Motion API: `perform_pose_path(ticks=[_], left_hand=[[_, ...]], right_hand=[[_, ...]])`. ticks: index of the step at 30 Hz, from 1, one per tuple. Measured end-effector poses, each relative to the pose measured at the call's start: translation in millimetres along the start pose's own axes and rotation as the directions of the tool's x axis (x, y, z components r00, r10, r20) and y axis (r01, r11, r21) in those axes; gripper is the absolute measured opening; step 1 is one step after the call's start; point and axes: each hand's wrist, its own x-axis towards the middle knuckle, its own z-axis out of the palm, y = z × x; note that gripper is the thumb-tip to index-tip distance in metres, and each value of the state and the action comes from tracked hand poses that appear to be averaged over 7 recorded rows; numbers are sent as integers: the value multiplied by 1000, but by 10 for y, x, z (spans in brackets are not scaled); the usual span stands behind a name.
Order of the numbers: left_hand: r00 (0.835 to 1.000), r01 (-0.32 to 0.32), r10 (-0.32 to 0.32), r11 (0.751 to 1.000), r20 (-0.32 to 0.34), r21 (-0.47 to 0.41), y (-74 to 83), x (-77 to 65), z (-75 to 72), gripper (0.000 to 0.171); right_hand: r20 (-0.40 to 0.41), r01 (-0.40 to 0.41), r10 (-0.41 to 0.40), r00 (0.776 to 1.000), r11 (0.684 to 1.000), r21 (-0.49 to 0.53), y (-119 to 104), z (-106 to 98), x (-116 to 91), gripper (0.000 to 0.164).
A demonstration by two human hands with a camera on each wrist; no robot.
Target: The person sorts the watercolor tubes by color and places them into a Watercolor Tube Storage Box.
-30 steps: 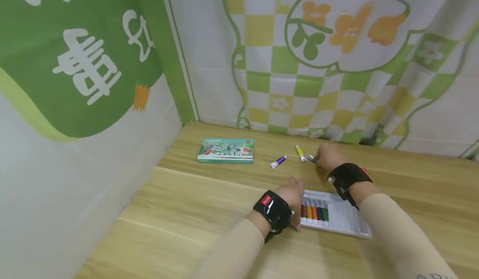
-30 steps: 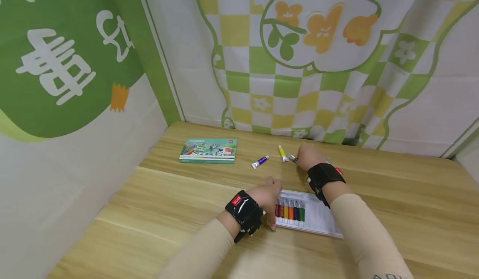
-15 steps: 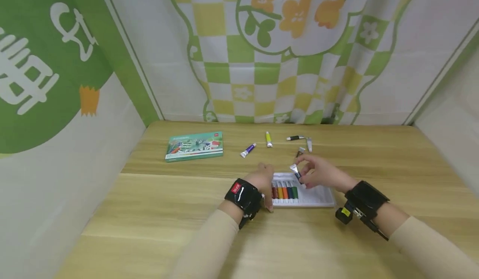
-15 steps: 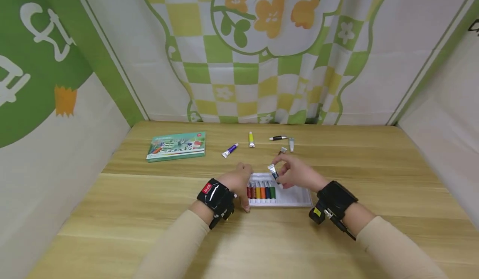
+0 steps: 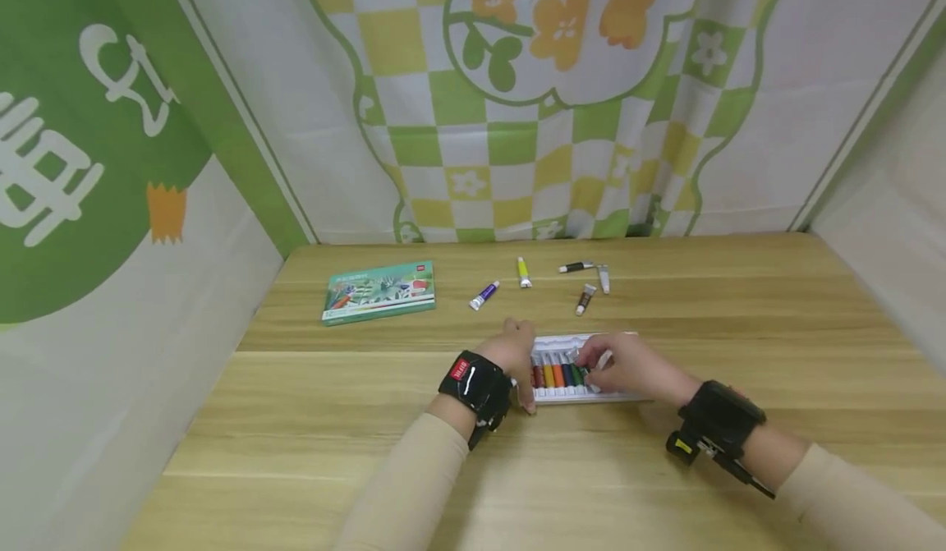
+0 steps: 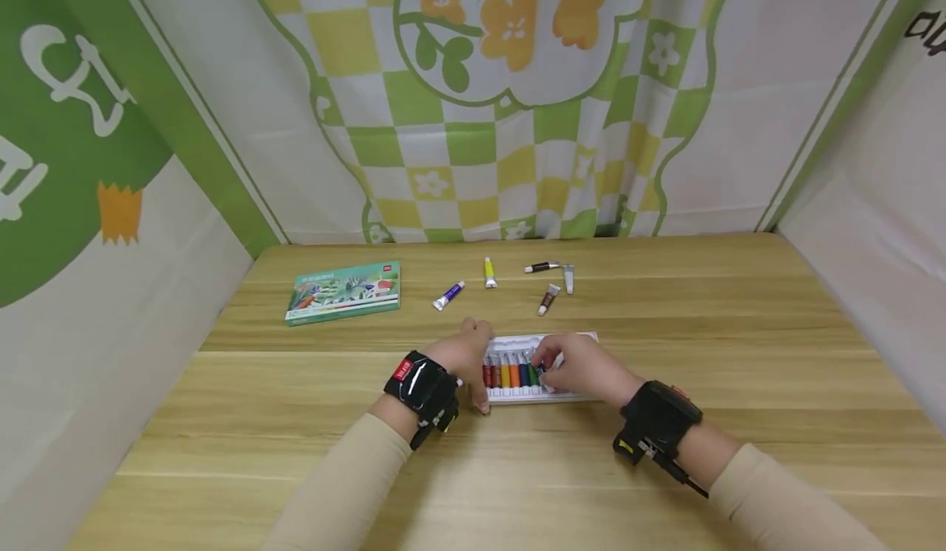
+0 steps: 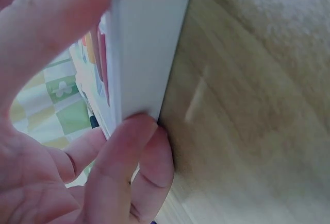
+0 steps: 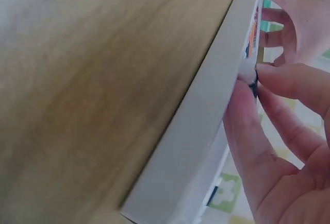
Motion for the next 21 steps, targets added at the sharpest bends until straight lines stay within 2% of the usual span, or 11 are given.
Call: perform_pose_path(ticks=[9,11,17,21], left_hand=[[1000,4,-4,1000,7,-4,-20,29,13,106],[1000,4,-4,1000,9,-1,-20,29,10,107],[1000,-9,8,1000,2,11,-27,38,2,106],[1000,-7,7,1000,5,13,-30,40,9,106]], right_hand=[[-11,8,-11,1000,984,-177,-13,-44,-33,16],[-10,1,-3,1000,981,-196,-13,-50,-52,18],[-25,43,-52,998,960,-278,-34,-45,-65,18],[-19,46,-54,998,954,-297,-54,-23,-33,15]])
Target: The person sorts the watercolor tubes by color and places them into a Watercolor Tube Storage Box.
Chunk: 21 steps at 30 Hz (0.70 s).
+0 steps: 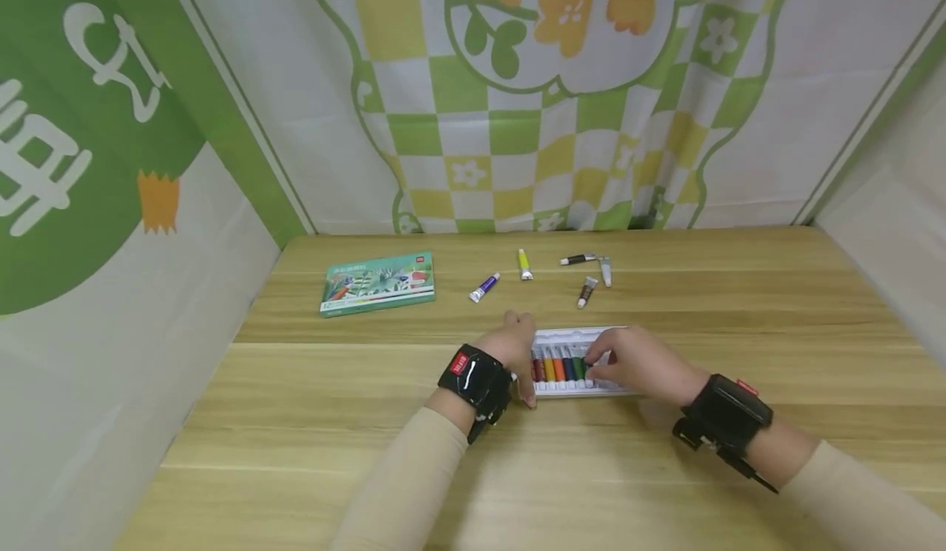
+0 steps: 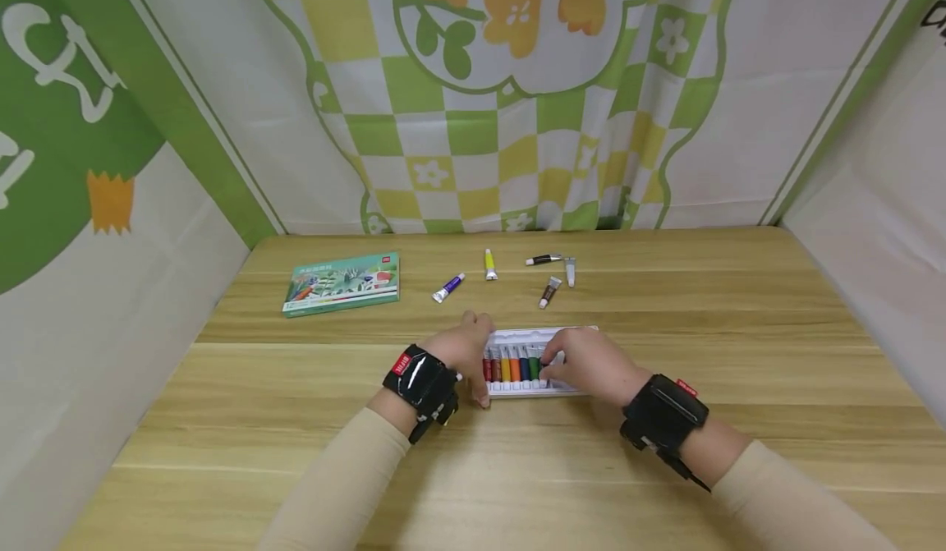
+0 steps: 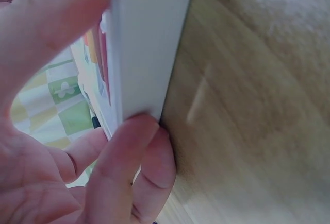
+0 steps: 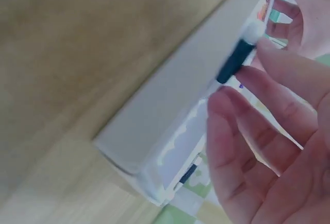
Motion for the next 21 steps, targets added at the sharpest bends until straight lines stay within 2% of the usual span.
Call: perform_pose_path(ticks=[6,9,14,21], left_hand=[[1000,-7,7,1000,0,-2,12,17,3,105],[1000,-4,4,1000,-5,-2,-7,9,-1,105],[1000,-4,4,1000,1,-6,0,8,-15,106],[1000,4,-4,1000,0,5,-15,12,6,105]], right_hand=[[16,-2,4,1000,993,-121,-46,9,25,12],[48,-1,7,999,992,-129,-66,-9,66,9],[83,-14,12,996,1000,20,16,-157,243,6],[3,-122,122,992,982,144,264,-375,724,13]])
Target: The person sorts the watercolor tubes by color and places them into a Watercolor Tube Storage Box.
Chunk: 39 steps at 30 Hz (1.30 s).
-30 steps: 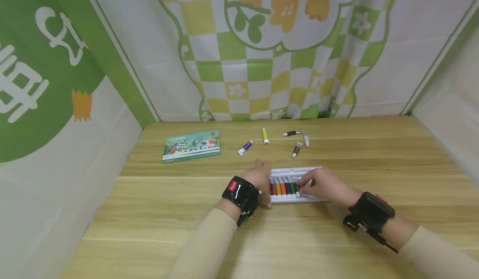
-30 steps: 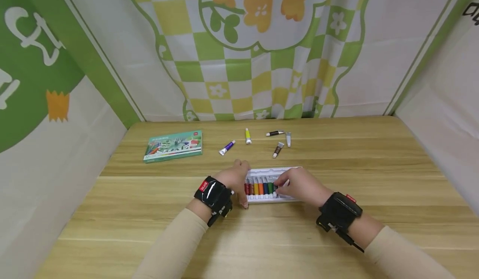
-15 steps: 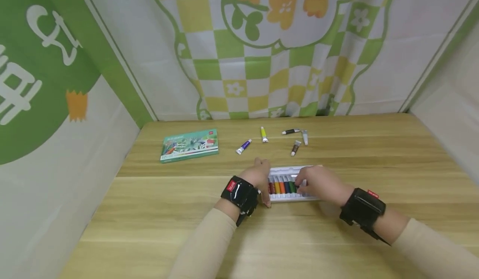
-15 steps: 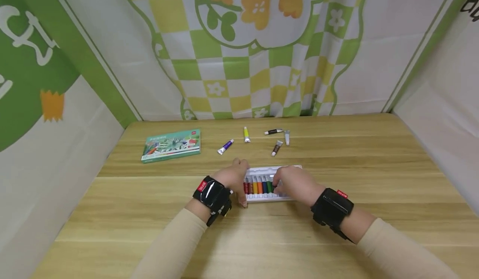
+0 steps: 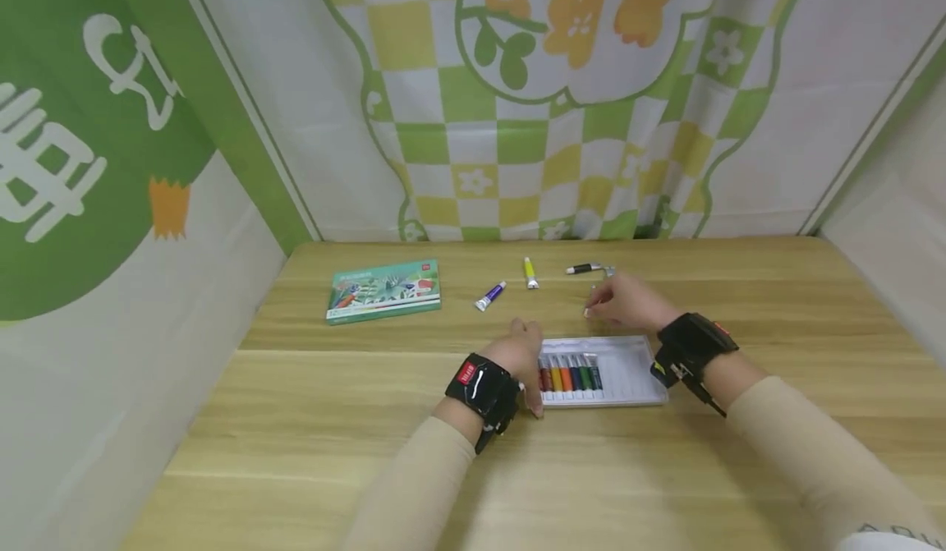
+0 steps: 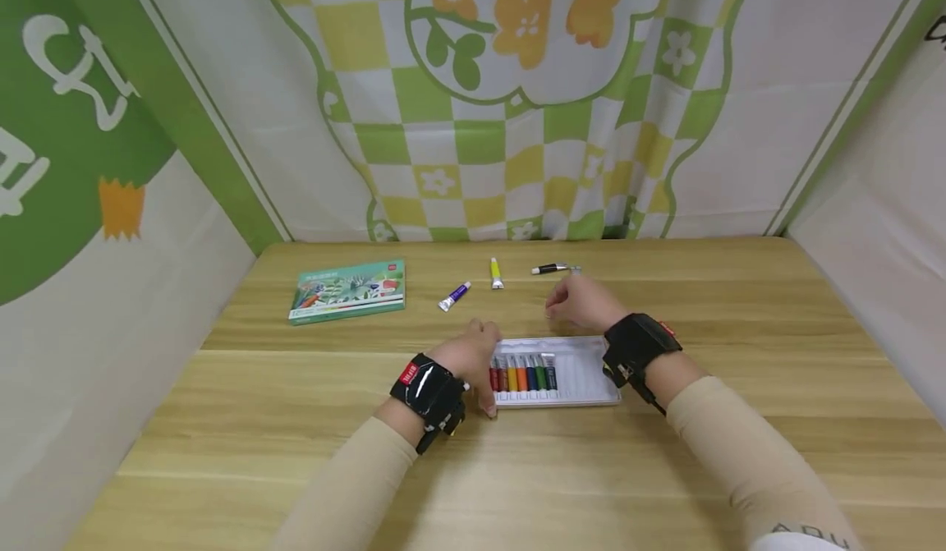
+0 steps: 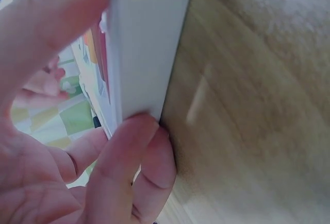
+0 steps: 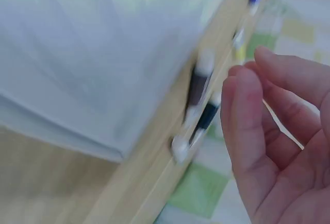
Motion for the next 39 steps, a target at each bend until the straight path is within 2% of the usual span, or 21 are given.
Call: perform_pose_path(ticks=[4,8,11,15,19,23,25,28,32,39], left_hand=[[1000,-5,5,1000,6,10,28,0,47,104],[1000,-18,18,1000,9,22,66,-1,68,104],[1000,-25,25,999,8,20,83,-5,71,105],[1000,-30,30,999,2,11,93,-11,68,104],[999,-32,32,999,6,22,88,4,72,104],[1000,-27,27,999,5,20,62,12,58,108],[1000,-22,22,1000,1,19,52,4,40,109],[1000,-16,16,1000,-5,19,44,-21,4,108],[1000,2,-2,1000,3,11,39,-30,-23,107],[1000,12,-12,1000,5,3,34,-22,-24,103]], right_hand=[[-34,-81,80,996,997,-21,114,-45,186,22],[-39,-146,144,989,986,-77,158,-42,268,34],[-25,-157,155,988,981,-115,149,-30,280,43],[4,-159,160,987,984,-79,135,-13,250,51],[17,-141,140,990,986,95,154,1,129,51],[14,-86,86,996,948,306,117,18,-104,49],[27,-73,68,997,926,370,79,48,-246,47],[65,-64,42,997,915,398,47,140,-446,44],[85,-75,47,995,924,374,48,280,-616,37],[58,-71,56,997,945,321,85,365,-672,32]])
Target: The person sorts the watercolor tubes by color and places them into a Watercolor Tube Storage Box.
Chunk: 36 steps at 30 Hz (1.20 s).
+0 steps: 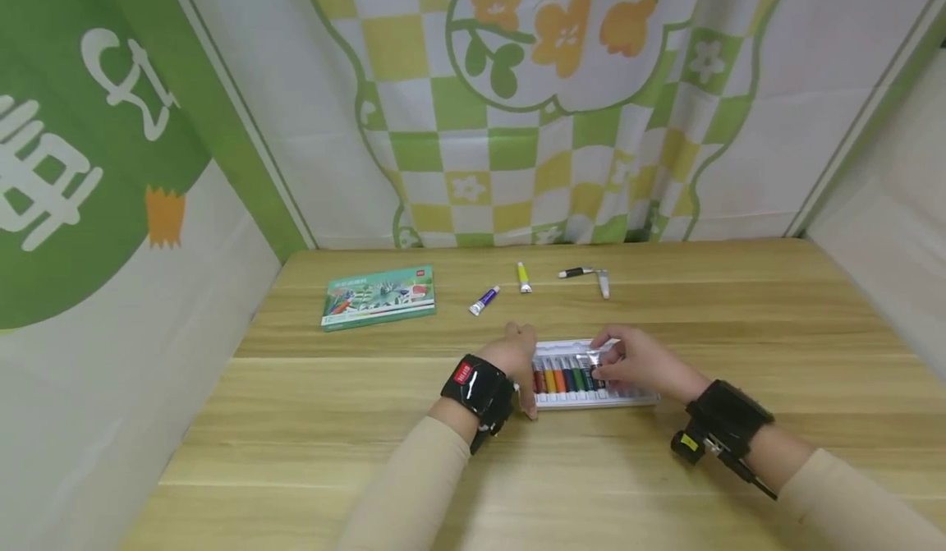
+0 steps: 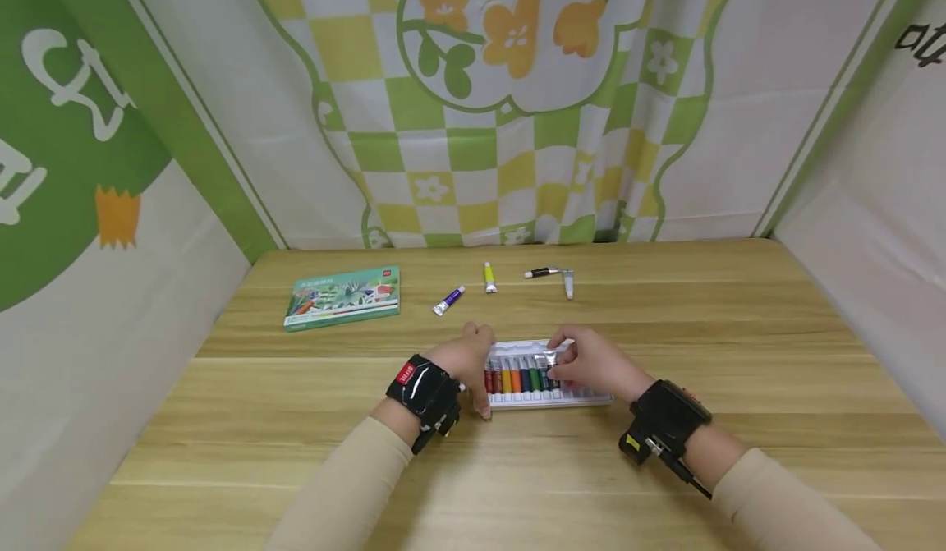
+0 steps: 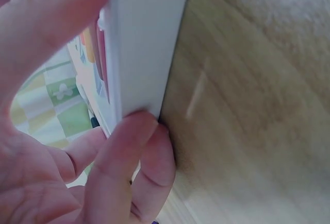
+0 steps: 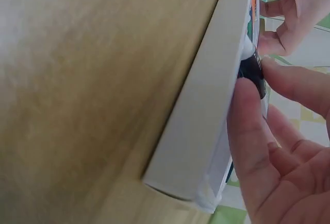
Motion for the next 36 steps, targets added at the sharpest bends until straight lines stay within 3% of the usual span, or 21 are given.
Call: perform_pose_path(ticks=[3,7,15,26,31,36], left_hand=[[1000,0,0,1000,0,-3,-16,7,19,103],[1000,-5,5,1000,1,9,-26,19,47,102],[1000,12,-12,1000,6,1,-26,0,21,104],[1000,-2,2,1000,-2,-2,-31,-16,20,101],[1000,1,-1,1000,-1,-21,-21,-34,5,100],[1000,1,-1,1000,-3,-30,-13,-29,-2,102]], right_hand=[[-20,26,-28,999,994,-110,8,11,0,31],[-34,48,-60,998,959,-280,-13,16,-52,36],[-31,26,-44,999,904,-426,-76,10,-152,32],[47,54,-36,998,872,-486,-158,28,-59,11],[63,80,-57,996,872,-483,-131,8,-55,5],[85,75,-39,996,872,-484,-184,-33,-56,11]])
